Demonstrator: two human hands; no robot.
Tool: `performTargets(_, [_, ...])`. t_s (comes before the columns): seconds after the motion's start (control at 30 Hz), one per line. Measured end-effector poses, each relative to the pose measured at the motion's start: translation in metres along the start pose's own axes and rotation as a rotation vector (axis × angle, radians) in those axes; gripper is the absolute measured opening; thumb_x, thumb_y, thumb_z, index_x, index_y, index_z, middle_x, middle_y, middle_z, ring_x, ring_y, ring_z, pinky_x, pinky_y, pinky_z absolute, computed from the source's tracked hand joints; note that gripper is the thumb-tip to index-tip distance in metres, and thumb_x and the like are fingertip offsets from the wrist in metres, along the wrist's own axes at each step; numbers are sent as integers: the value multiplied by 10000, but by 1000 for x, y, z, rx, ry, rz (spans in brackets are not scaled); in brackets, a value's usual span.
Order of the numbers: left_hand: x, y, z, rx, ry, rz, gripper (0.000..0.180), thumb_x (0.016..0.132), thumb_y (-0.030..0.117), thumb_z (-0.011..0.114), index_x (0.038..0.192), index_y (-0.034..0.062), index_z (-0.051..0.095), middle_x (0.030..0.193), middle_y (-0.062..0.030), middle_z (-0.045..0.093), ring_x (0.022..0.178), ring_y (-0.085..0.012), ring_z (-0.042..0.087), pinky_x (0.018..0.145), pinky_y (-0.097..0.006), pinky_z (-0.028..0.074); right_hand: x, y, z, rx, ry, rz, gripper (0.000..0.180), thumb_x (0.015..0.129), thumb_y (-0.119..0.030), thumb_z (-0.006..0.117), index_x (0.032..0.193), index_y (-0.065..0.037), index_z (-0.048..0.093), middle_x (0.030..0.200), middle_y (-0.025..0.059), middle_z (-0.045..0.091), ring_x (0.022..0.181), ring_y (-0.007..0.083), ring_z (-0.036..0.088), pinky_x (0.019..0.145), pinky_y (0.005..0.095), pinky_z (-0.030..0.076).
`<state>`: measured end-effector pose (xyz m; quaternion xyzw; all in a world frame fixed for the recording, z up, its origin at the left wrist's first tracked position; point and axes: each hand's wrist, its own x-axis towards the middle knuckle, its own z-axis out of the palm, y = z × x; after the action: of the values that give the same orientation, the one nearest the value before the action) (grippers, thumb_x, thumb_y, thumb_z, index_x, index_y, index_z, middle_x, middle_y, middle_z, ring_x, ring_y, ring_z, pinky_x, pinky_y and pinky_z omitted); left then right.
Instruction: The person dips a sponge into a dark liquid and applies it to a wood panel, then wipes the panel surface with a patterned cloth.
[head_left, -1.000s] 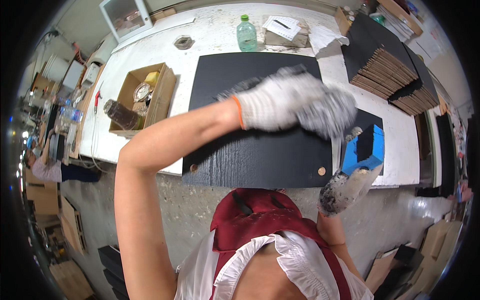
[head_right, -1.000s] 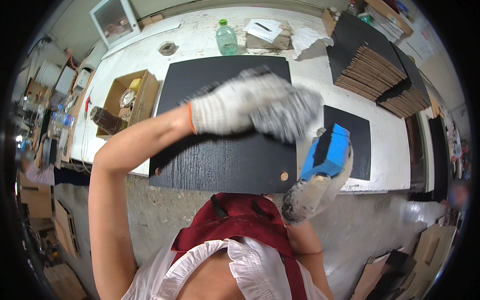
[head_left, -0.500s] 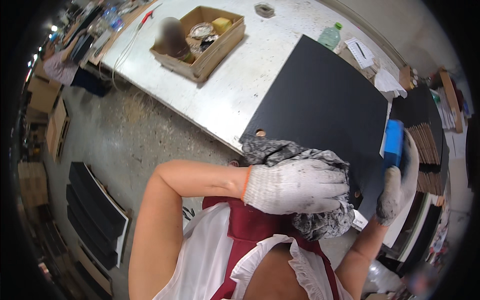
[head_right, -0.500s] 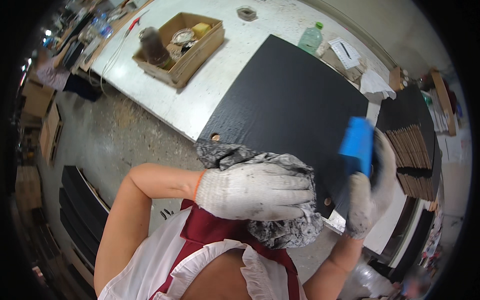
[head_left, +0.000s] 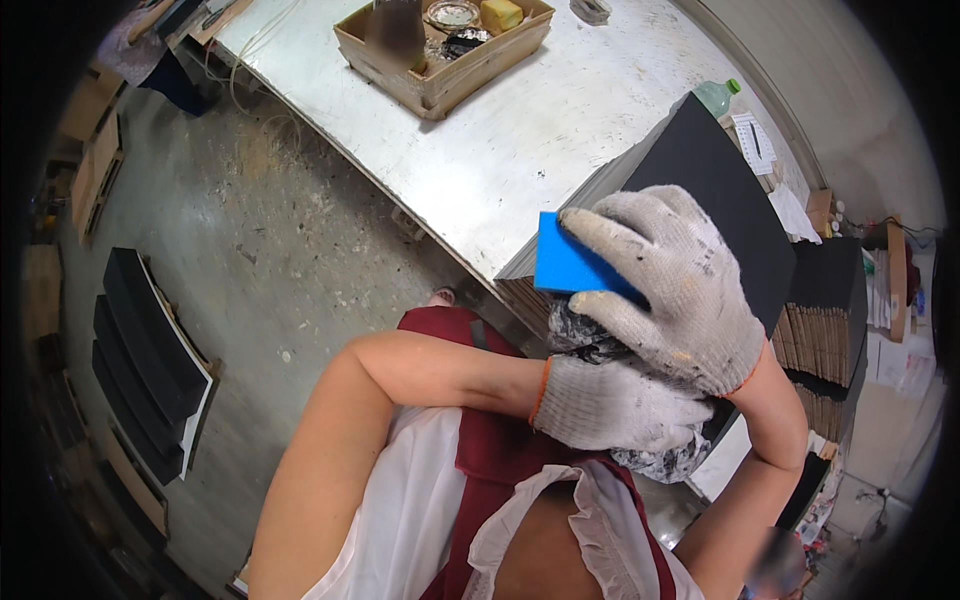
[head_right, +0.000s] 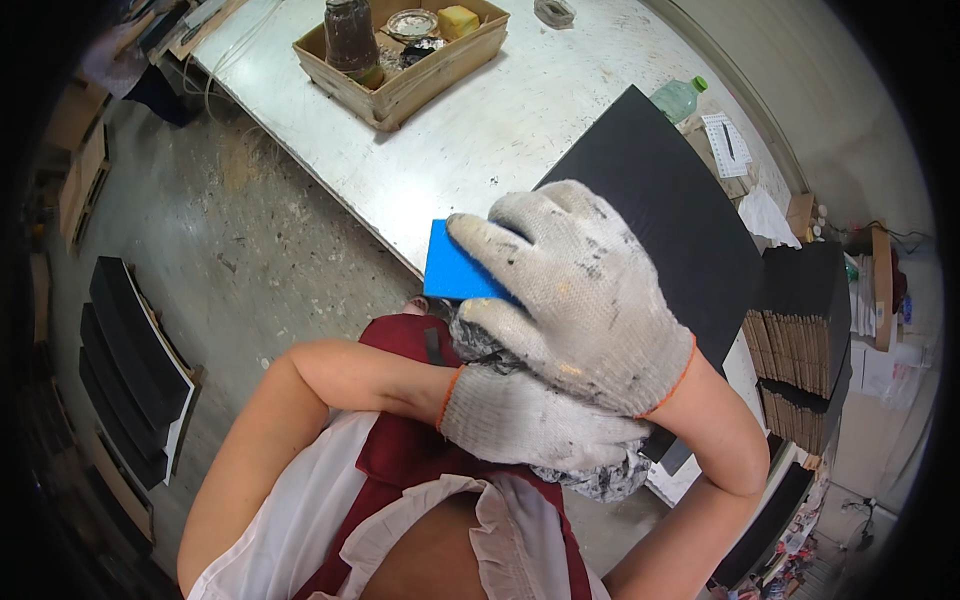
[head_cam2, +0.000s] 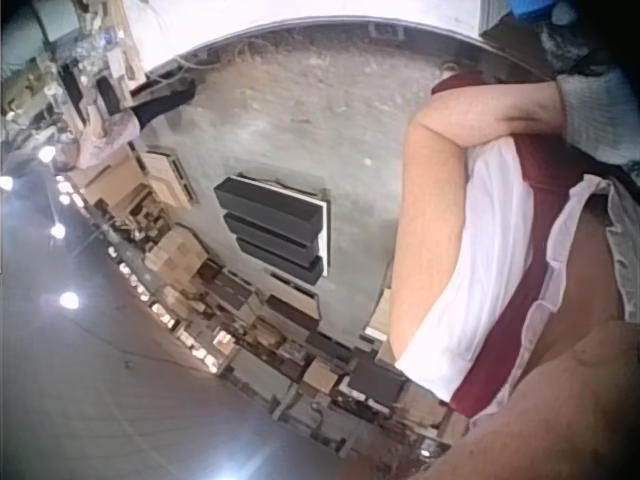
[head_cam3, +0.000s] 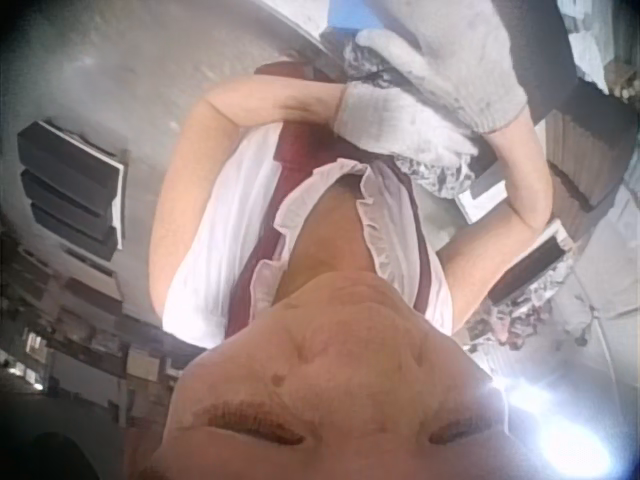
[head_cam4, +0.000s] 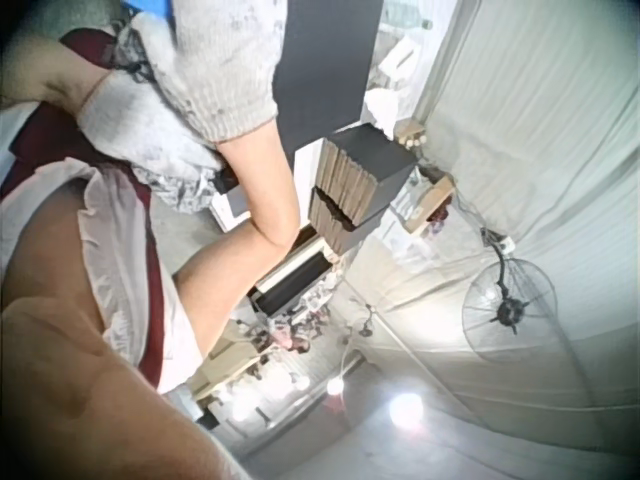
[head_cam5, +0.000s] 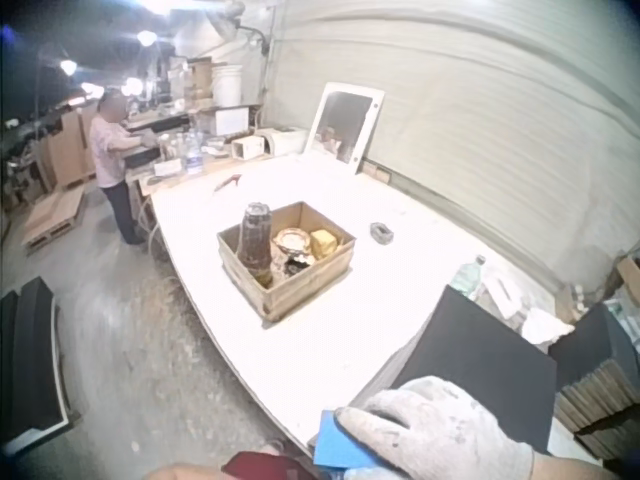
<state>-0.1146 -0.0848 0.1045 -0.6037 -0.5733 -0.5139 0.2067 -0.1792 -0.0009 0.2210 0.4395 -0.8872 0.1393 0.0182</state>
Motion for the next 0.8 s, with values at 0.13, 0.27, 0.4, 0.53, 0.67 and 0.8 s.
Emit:
performTargets(0.13, [2,0,1,-270,3,-126,171,835,113,539,952,35,638,1074,-120,619,1037,-254,604,936,-361,466,3,-3,2,-12,-41,-23,461,818,-299,653,1210,-67,585,995,133,577,923,311,559,862,417,440])
performTargets(0.27, [14,1,-10,241,-491,49,420,929,112,424,1320,-7,520,1370,-152,518,1247,-253,522,1090,-379,384,0,5,2,-44,-7,-45,419,832,-284,639,1179,-56,584,979,129,586,923,298,563,843,412,440])
performTargets(0.4, [25,-2,-15,-35,-399,-114,332,879,157,501,1151,9,620,1269,-132,570,1220,-265,523,1003,-402,440,4,39,-7,-55,40,19,460,804,-274,673,1180,-14,628,1019,167,610,932,330,575,862,418,463])
performTargets(0.53, [21,-3,-5,11,-357,-86,297,820,186,550,1061,47,654,1253,-114,575,1212,-261,526,954,-389,455,12,118,-7,-233,167,189,430,838,-381,632,1141,-77,654,950,169,630,944,334,590,859,438,473])
performTargets(0.67, [23,-1,-3,15,-335,-99,288,821,183,550,1062,69,658,1275,-107,573,1222,-256,527,936,-362,457,22,201,-16,-439,178,501,492,854,-475,562,1186,-124,656,975,178,655,1016,374,595,886,435,482])
performTargets(0.8, [25,0,-9,59,-341,-63,285,820,176,556,1067,74,656,1285,-107,569,1227,-252,527,948,-359,451,13,232,-29,-351,209,653,490,851,-487,561,1157,-123,677,1087,189,669,1044,358,618,895,424,485])
